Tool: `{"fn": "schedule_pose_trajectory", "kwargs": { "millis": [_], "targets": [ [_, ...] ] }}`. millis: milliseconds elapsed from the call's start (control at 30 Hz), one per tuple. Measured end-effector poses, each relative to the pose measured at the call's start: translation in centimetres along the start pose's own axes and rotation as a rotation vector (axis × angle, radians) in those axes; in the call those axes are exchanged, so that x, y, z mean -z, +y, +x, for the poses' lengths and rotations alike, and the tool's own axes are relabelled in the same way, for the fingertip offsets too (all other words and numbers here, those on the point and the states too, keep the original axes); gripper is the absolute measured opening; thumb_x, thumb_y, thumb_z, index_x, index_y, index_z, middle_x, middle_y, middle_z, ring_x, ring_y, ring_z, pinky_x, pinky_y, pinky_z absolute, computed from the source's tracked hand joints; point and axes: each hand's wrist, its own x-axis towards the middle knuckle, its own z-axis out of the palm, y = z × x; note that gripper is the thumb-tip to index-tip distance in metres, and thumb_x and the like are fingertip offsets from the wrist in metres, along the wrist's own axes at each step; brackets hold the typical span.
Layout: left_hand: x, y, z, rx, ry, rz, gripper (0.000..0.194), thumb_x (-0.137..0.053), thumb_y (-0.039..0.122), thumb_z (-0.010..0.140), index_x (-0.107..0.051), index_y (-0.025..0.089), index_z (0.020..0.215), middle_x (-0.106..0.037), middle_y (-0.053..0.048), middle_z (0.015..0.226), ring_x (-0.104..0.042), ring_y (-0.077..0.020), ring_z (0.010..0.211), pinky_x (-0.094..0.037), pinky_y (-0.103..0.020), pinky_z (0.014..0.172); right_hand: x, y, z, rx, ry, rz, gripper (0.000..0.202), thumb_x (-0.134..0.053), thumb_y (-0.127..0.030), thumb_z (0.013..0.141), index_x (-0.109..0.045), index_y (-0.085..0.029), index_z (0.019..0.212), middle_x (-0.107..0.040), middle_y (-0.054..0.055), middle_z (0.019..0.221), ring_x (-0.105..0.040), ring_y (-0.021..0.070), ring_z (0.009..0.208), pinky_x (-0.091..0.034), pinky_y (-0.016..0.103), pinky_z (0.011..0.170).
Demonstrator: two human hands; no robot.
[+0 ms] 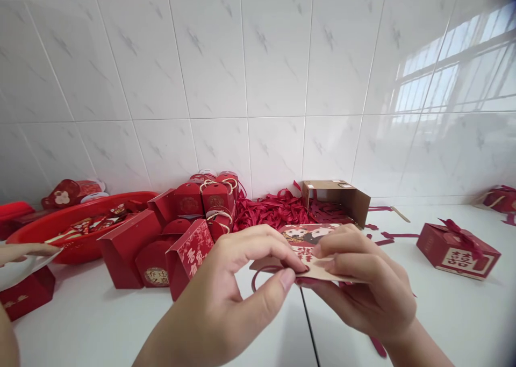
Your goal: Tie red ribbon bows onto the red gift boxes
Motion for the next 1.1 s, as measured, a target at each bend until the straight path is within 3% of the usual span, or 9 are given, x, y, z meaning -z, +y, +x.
{"fn": "schedule_pose_trajectory", "kwargs": {
  "millis": [100,233,333,467,633,733,933,1033,1100],
  "targets": [
    [0.3,0.1,-0.4,-0.067,-0.038,-0.012,0.019,-0.057,0.03,0.085,-0.069,0.022,0.098,-0.065,-0.009,0.095,-0.061,-0.0223,0.091,-0.053,-0.037,0.082,0.1,-0.1,0.2,0.019,0.014,0.0,0.024,-0.066,-0.003,0.073,-0.051,-0.019,0.083,-0.067,0.004,0.071,-0.062,0.0157,0.06,-0.046,0.032,0.055],
    [0.8,0.2,-0.6,-0.107,-0.059,-0.03,0.04,-0.051,0.053,0.084,-0.07,0.022,0.101,-0.063,-0.011,0.095,-0.06,-0.0244,0.09,-0.052,-0.041,0.083,0.4,-0.5,0.6,0.023,-0.008,-0.007,0.025,-0.063,-0.001,0.073,-0.049,-0.021,0.079,-0.07,0.0,0.07,-0.062,0.014,0.058,-0.046,0.031,0.055],
    [1.1,-0.2,-0.4,-0.131,-0.068,-0.085,0.052,-0.045,0.061,0.082,-0.07,0.022,0.104,-0.064,-0.012,0.094,-0.06,-0.0247,0.088,-0.052,-0.04,0.081,0.6,-0.9,0.9,0.008,-0.012,0.003,0.025,-0.063,-0.002,0.074,-0.049,-0.022,0.078,-0.07,-0.001,0.07,-0.062,0.0129,0.057,-0.046,0.03,0.055],
    [1.4,-1.0,0.2,-0.236,-0.143,-0.118,0.063,-0.041,0.068,0.08,-0.065,0.022,0.116,-0.063,-0.014,0.104,-0.056,-0.0299,0.102,-0.049,-0.045,0.088,0.6,-1.4,1.0,-0.005,-0.008,0.039,0.022,-0.062,-0.003,0.076,-0.05,-0.021,0.076,-0.07,-0.001,0.069,-0.062,0.013,0.055,-0.046,0.032,0.059],
    [1.2,-0.6,0.2,-0.177,-0.098,0.072,0.033,-0.062,0.049,0.078,-0.07,0.034,0.106,-0.064,-0.008,0.106,-0.049,-0.0325,0.116,-0.045,-0.049,0.094,0.8,-2.1,0.8,-0.035,0.033,0.03,0.02,-0.059,-0.009,0.082,-0.048,-0.021,0.071,-0.07,-0.004,0.065,-0.062,0.0108,0.053,-0.047,0.036,0.071],
    [0.8,-0.1,0.4,-0.176,-0.09,0.101,0.025,-0.064,0.042,0.079,-0.072,0.033,0.101,-0.067,-0.007,0.102,-0.05,-0.032,0.116,-0.042,-0.05,0.098,1.3,-2.2,0.3,-0.038,-0.012,0.006,0.021,-0.058,-0.009,0.084,-0.048,-0.021,0.07,-0.071,-0.005,0.067,-0.063,0.0107,0.055,-0.046,0.035,0.072],
    [0.9,0.0,1.0,-0.212,-0.242,0.007,0.049,-0.034,0.054,0.09,-0.072,0.027,0.104,-0.067,-0.01,0.113,-0.047,-0.0317,0.122,-0.027,-0.056,0.108,2.0,-3.0,-0.5,-0.08,-0.016,-0.026,0.022,-0.053,-0.007,0.087,-0.05,-0.022,0.07,-0.07,-0.006,0.066,-0.065,0.0126,0.06,-0.041,0.037,0.083],
    [0.5,-0.3,0.9,-0.223,-0.234,-0.013,0.032,-0.046,0.041,0.09,-0.071,0.028,0.105,-0.066,-0.009,0.113,-0.05,-0.0301,0.12,-0.035,-0.052,0.104,1.9,-3.6,-0.4,-0.121,-0.001,-0.068,0.021,-0.052,-0.007,0.088,-0.052,-0.021,0.072,-0.07,-0.005,0.064,-0.064,0.0123,0.058,-0.041,0.037,0.082],
    [0.0,-1.0,0.8,-0.291,-0.14,0.005,0.022,-0.06,0.025,0.083,-0.072,0.028,0.1,-0.066,-0.009,0.109,-0.058,-0.0266,0.107,-0.047,-0.044,0.095,1.7,-3.5,-0.2,-0.083,0.001,-0.061,0.022,-0.05,-0.007,0.089,-0.051,-0.021,0.072,-0.07,-0.005,0.065,-0.063,0.0113,0.057,-0.041,0.036,0.077]
  ]
}}
